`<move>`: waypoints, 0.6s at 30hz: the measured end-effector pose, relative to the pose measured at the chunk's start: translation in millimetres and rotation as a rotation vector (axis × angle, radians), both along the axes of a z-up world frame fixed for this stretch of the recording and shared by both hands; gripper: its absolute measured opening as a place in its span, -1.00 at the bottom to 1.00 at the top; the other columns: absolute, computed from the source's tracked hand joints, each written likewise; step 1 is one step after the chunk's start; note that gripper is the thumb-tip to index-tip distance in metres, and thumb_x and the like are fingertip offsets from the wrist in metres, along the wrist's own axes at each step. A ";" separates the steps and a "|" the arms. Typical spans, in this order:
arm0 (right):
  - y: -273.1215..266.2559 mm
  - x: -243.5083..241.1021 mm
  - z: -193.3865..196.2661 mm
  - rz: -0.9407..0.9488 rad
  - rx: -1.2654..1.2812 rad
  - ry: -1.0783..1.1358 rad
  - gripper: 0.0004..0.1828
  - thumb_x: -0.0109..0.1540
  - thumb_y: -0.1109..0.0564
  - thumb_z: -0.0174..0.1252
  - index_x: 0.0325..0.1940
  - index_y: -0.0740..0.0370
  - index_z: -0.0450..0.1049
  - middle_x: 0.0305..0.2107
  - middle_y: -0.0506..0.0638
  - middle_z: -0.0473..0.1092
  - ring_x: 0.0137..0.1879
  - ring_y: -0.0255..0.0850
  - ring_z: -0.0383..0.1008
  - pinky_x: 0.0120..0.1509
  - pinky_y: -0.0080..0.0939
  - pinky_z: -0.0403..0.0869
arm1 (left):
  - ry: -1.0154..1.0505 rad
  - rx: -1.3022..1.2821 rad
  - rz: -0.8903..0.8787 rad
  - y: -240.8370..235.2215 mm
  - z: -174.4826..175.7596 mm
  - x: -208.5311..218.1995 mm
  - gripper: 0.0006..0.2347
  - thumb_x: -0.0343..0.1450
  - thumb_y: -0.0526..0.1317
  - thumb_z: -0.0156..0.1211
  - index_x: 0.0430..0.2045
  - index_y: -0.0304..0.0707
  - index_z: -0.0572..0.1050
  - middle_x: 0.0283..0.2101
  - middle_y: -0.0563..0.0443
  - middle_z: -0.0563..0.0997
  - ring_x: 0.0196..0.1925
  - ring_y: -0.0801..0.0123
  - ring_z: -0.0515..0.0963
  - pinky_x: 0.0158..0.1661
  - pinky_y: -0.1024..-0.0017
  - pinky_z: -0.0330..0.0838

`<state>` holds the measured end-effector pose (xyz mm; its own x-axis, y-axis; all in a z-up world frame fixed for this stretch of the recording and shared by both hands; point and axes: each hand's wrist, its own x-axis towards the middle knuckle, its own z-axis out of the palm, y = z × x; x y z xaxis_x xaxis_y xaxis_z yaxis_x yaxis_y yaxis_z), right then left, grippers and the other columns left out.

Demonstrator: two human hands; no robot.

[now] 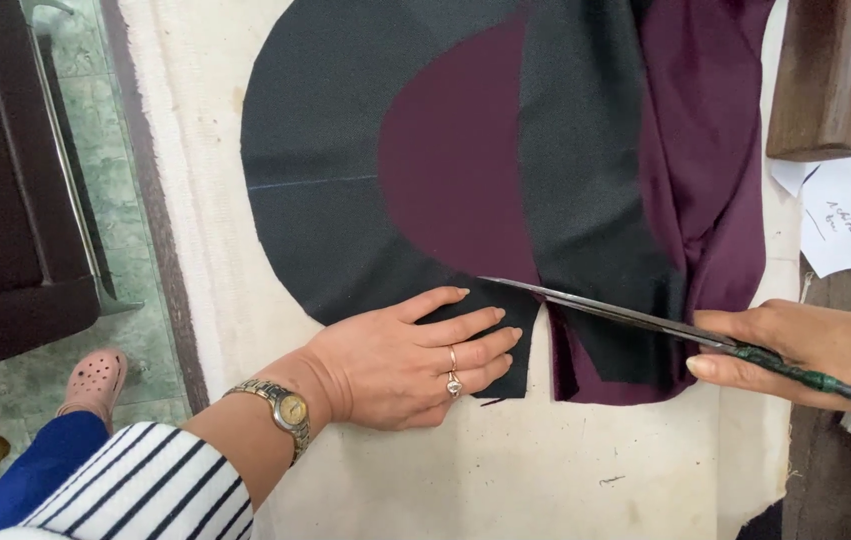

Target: Cutting out a pattern from fabric using scissors on a workbench

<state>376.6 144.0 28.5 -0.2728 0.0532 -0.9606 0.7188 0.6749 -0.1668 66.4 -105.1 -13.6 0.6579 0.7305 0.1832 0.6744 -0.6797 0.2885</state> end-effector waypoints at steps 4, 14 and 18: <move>-4.8 -9.1 6.0 0.003 0.051 -0.103 -0.63 0.24 -0.38 -0.05 -0.37 -0.15 0.39 -0.69 -0.21 0.23 -0.54 -0.38 0.26 -0.36 -0.44 0.35 | -0.008 0.020 0.006 0.1 0.9 -0.4 -0.56 0.41 0.01 -0.07 0.14 -0.18 0.27 0.28 -0.02 0.31 0.33 0.21 0.25 0.25 0.14 0.10; -7.4 -9.9 7.4 0.032 0.106 -0.080 -0.64 0.21 -0.40 -0.05 -0.35 -0.21 0.43 -0.74 -0.22 0.25 -0.60 -0.40 0.28 -0.42 -0.44 0.36 | -0.017 0.020 0.013 -0.5 0.1 -0.4 -0.56 0.42 0.01 -0.08 0.15 -0.19 0.27 0.28 -0.02 0.31 0.32 0.20 0.26 0.25 0.13 0.11; -8.1 -9.0 6.8 0.019 0.107 -0.092 -0.63 0.21 -0.40 -0.04 -0.36 -0.19 0.43 -0.73 -0.21 0.23 -0.59 -0.39 0.27 -0.42 -0.44 0.34 | -0.029 -0.002 0.003 -0.7 -0.1 0.2 -0.56 0.41 0.00 -0.07 0.14 -0.20 0.28 0.28 -0.03 0.31 0.33 0.19 0.25 0.26 0.12 0.10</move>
